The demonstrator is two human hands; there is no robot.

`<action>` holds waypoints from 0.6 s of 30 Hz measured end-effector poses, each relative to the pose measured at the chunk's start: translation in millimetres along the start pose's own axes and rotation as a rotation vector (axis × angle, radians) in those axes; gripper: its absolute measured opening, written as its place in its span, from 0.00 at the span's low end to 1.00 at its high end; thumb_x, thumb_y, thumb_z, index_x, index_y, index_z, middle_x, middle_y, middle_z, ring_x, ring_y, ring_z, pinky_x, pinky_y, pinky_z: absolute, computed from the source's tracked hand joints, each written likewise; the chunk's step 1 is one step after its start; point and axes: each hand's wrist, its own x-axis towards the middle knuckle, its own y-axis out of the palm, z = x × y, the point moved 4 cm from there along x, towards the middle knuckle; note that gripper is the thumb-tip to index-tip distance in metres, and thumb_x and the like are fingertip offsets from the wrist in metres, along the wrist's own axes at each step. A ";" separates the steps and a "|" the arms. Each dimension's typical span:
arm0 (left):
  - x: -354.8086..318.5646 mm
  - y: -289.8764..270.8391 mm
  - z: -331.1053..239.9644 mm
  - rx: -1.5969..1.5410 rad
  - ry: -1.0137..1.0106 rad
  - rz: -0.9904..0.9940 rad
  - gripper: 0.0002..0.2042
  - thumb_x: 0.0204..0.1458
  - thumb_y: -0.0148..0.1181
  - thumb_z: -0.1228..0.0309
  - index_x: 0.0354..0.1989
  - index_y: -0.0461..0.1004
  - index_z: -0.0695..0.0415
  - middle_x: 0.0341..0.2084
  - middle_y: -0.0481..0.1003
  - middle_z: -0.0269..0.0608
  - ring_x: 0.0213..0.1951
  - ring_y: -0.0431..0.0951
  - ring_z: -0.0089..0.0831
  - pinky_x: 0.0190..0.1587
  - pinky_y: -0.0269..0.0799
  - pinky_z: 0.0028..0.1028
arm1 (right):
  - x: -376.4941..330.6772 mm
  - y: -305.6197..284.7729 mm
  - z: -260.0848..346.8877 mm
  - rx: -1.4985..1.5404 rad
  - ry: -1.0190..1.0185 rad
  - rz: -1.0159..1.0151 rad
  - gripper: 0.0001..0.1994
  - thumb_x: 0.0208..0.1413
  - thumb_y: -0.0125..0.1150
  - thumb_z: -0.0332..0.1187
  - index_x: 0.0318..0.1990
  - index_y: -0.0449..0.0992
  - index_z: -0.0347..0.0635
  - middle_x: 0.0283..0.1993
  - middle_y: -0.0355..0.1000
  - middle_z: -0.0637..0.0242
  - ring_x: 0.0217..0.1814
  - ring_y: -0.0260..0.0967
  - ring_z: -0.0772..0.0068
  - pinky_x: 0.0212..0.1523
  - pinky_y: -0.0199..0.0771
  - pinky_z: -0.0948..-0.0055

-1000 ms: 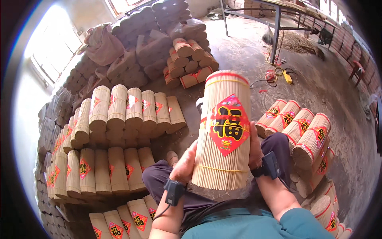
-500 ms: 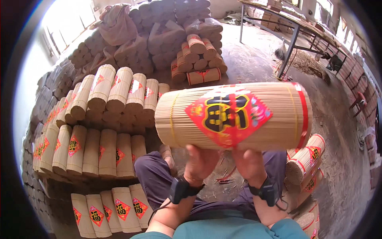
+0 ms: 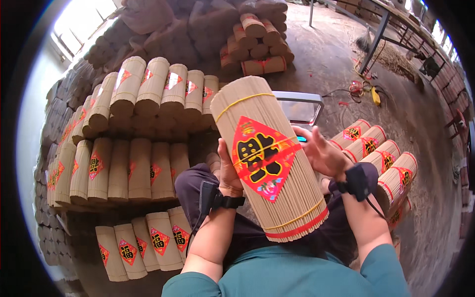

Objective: Weighing large bundles of incense sticks on a digital scale and organizing them in stacks.

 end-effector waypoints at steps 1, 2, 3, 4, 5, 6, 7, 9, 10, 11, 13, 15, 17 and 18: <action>3.2 -8.4 1.3 0.048 -0.012 -0.073 0.40 0.49 0.51 0.36 0.61 0.62 0.57 0.55 0.69 0.49 0.54 0.71 0.46 0.56 0.68 0.47 | 7.1 5.7 -3.1 -0.052 0.003 0.035 0.38 0.62 0.40 0.58 0.69 0.40 0.41 0.65 0.57 0.50 0.62 0.63 0.60 0.60 0.64 0.61; 7.9 -12.6 3.4 0.118 -0.045 -0.109 0.40 0.49 0.51 0.36 0.61 0.61 0.56 0.55 0.69 0.50 0.54 0.71 0.46 0.57 0.67 0.47 | 12.3 -2.8 -13.6 -0.196 0.046 -0.043 0.41 0.58 0.47 0.60 0.68 0.42 0.41 0.64 0.60 0.55 0.62 0.62 0.66 0.60 0.65 0.64; 12.1 -15.3 3.3 0.192 -0.076 -0.147 0.40 0.49 0.50 0.36 0.62 0.60 0.56 0.56 0.69 0.50 0.55 0.70 0.46 0.58 0.66 0.46 | 19.4 11.1 -6.4 -0.251 -0.044 -0.051 0.45 0.52 0.56 0.61 0.68 0.44 0.41 0.61 0.62 0.58 0.62 0.61 0.69 0.58 0.67 0.65; 16.0 -13.5 2.7 0.166 -0.133 -0.108 0.38 0.52 0.50 0.39 0.62 0.58 0.58 0.55 0.69 0.46 0.53 0.72 0.40 0.55 0.70 0.42 | 22.6 5.6 -12.2 -0.195 -0.029 -0.064 0.47 0.49 0.59 0.62 0.67 0.45 0.41 0.61 0.62 0.58 0.61 0.61 0.70 0.58 0.68 0.66; 20.7 -17.2 -1.4 0.163 -0.144 -0.115 0.38 0.52 0.50 0.39 0.62 0.58 0.58 0.55 0.69 0.46 0.53 0.72 0.40 0.55 0.70 0.42 | 24.9 -1.9 -18.7 -0.140 -0.019 -0.075 0.48 0.47 0.61 0.62 0.66 0.46 0.40 0.60 0.63 0.59 0.61 0.62 0.70 0.57 0.69 0.67; 24.9 -24.3 -4.8 0.226 -0.181 -0.136 0.38 0.52 0.50 0.39 0.62 0.58 0.58 0.55 0.69 0.46 0.53 0.72 0.39 0.55 0.70 0.41 | 26.3 -11.0 -26.6 -0.129 -0.018 -0.084 0.48 0.47 0.61 0.62 0.66 0.46 0.40 0.60 0.63 0.59 0.61 0.62 0.70 0.57 0.69 0.67; 28.1 -33.7 -7.7 0.290 -0.218 -0.157 0.38 0.52 0.51 0.40 0.62 0.59 0.58 0.55 0.69 0.46 0.53 0.73 0.39 0.55 0.70 0.40 | 28.0 -21.4 -36.1 -0.062 -0.019 -0.093 0.49 0.46 0.62 0.62 0.66 0.47 0.39 0.60 0.63 0.59 0.60 0.63 0.71 0.57 0.69 0.67; 33.9 -47.2 -8.6 0.243 -0.278 -0.197 0.37 0.52 0.55 0.43 0.62 0.59 0.59 0.55 0.69 0.45 0.53 0.73 0.37 0.55 0.71 0.38 | 30.8 -39.2 -53.9 0.026 -0.023 -0.112 0.49 0.46 0.62 0.62 0.66 0.47 0.39 0.60 0.62 0.58 0.60 0.64 0.71 0.56 0.70 0.68; 35.6 -52.4 -10.9 0.353 -0.234 -0.179 0.36 0.52 0.57 0.45 0.62 0.58 0.59 0.55 0.69 0.45 0.53 0.73 0.36 0.54 0.71 0.38 | 30.8 -47.6 -60.8 0.040 -0.043 -0.121 0.47 0.47 0.60 0.62 0.64 0.51 0.37 0.59 0.65 0.58 0.59 0.66 0.70 0.57 0.70 0.67; 36.3 -52.5 -13.1 0.464 -0.192 -0.162 0.36 0.52 0.59 0.48 0.62 0.58 0.59 0.55 0.69 0.44 0.53 0.73 0.35 0.54 0.72 0.37 | 31.8 -50.3 -65.8 0.057 -0.063 -0.131 0.44 0.49 0.59 0.62 0.63 0.55 0.36 0.58 0.67 0.58 0.58 0.67 0.68 0.57 0.70 0.66; 36.7 -74.5 -14.2 0.516 -0.194 -0.287 0.30 0.54 0.60 0.55 0.60 0.59 0.59 0.52 0.71 0.41 0.50 0.74 0.31 0.51 0.73 0.33 | 34.3 -55.0 -72.5 0.064 -0.065 -0.148 0.45 0.47 0.61 0.62 0.63 0.56 0.35 0.57 0.68 0.58 0.57 0.68 0.69 0.56 0.71 0.67; 47.9 -73.9 -5.2 0.672 -0.152 -0.350 0.28 0.54 0.58 0.52 0.55 0.65 0.61 0.47 0.75 0.44 0.47 0.77 0.33 0.52 0.73 0.35 | 32.7 -68.2 -73.4 0.004 -0.057 -0.224 0.46 0.46 0.63 0.62 0.62 0.56 0.35 0.56 0.69 0.58 0.56 0.68 0.70 0.55 0.72 0.67; 57.8 -81.0 1.8 0.627 -0.191 -0.369 0.26 0.54 0.59 0.56 0.55 0.64 0.61 0.47 0.74 0.43 0.46 0.76 0.31 0.50 0.74 0.33 | 31.2 -81.3 -79.1 0.055 -0.032 -0.238 0.45 0.46 0.64 0.61 0.62 0.55 0.36 0.57 0.68 0.58 0.56 0.69 0.70 0.54 0.73 0.67; 61.3 -84.8 4.4 0.586 -0.218 -0.377 0.25 0.54 0.60 0.59 0.55 0.63 0.61 0.46 0.73 0.42 0.45 0.76 0.28 0.48 0.74 0.30 | 31.6 -84.5 -78.4 0.064 -0.057 -0.253 0.45 0.46 0.64 0.60 0.62 0.55 0.36 0.57 0.68 0.58 0.56 0.69 0.70 0.54 0.73 0.67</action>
